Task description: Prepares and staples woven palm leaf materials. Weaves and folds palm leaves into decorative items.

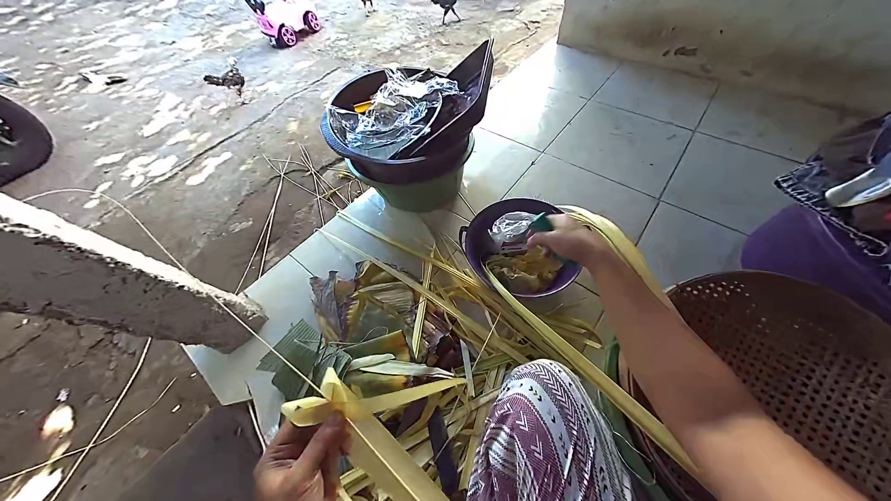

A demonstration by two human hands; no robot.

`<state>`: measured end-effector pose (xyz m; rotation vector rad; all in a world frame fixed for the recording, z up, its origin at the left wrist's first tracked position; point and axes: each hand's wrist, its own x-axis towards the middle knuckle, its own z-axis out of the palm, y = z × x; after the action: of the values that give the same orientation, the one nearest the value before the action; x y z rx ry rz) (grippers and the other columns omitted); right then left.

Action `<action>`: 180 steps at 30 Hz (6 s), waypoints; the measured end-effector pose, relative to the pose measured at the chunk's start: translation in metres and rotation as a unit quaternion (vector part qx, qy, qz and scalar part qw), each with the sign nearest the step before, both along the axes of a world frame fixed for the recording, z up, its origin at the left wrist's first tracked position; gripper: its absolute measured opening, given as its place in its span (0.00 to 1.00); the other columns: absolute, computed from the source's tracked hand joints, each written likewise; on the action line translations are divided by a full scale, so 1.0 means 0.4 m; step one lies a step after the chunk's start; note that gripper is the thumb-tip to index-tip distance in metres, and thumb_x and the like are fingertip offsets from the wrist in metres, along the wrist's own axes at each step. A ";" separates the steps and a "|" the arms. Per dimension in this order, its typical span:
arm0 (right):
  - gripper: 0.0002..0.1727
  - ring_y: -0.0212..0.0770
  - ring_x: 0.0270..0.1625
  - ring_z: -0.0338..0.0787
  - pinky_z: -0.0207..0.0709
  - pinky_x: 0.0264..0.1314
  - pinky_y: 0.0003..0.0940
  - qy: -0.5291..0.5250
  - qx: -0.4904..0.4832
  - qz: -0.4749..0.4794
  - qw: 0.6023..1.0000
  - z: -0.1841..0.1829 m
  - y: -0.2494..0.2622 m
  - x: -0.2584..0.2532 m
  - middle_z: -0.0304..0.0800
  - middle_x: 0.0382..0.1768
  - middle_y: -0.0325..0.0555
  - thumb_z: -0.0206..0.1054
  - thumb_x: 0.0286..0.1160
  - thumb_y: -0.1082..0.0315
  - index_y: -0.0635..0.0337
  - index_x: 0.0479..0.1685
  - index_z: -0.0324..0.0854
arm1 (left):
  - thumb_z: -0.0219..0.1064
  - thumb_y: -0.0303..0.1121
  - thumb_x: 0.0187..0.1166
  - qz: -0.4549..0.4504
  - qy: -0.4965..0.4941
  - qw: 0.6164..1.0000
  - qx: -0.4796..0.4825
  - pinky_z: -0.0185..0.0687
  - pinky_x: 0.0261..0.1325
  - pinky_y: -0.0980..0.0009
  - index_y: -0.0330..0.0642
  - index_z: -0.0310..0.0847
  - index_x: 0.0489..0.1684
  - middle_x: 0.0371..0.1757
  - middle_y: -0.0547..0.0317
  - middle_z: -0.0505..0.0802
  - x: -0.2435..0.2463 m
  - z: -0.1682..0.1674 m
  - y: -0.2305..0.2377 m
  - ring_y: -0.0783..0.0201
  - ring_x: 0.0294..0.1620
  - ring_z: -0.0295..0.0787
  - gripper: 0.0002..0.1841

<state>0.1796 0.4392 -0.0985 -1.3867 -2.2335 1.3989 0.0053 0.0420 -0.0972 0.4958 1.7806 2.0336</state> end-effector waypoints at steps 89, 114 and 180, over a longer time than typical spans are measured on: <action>0.24 0.31 0.32 0.80 0.76 0.37 0.28 0.159 0.004 0.040 0.986 -0.089 0.144 -0.137 0.84 0.39 0.45 0.77 0.62 0.76 0.68 0.60 0.78 | 0.44 0.26 0.93 0.014 -0.322 0.946 0.026 0.82 0.36 0.64 0.33 0.66 0.70 0.41 0.47 0.82 -0.008 -0.134 0.915 0.60 0.33 0.82 0.14; 0.09 0.32 0.32 0.88 0.86 0.38 0.28 0.342 -0.130 -0.056 0.929 0.108 -0.174 -0.055 0.89 0.35 0.41 0.61 0.81 0.75 0.66 0.55 0.79 | 0.38 0.35 0.96 -0.335 -0.132 0.932 0.034 0.88 0.59 0.65 0.28 0.68 0.76 0.59 0.47 0.91 0.076 0.060 0.542 0.61 0.53 0.93 0.23; 0.19 0.33 0.47 0.90 0.82 0.53 0.24 0.167 -0.070 0.374 0.909 -0.201 -1.244 -0.002 0.93 0.46 0.48 0.73 0.71 0.66 0.66 0.58 0.84 | 0.75 0.22 0.69 0.298 0.043 0.913 -0.274 0.77 0.43 0.89 0.31 0.81 0.31 0.41 0.55 0.82 0.348 -0.179 -0.648 0.79 0.42 0.81 0.06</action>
<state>0.1787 -0.0586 -0.1790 -0.2202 -2.5495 1.8519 0.1445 -0.2172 -0.1688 -0.1588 2.6682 1.7128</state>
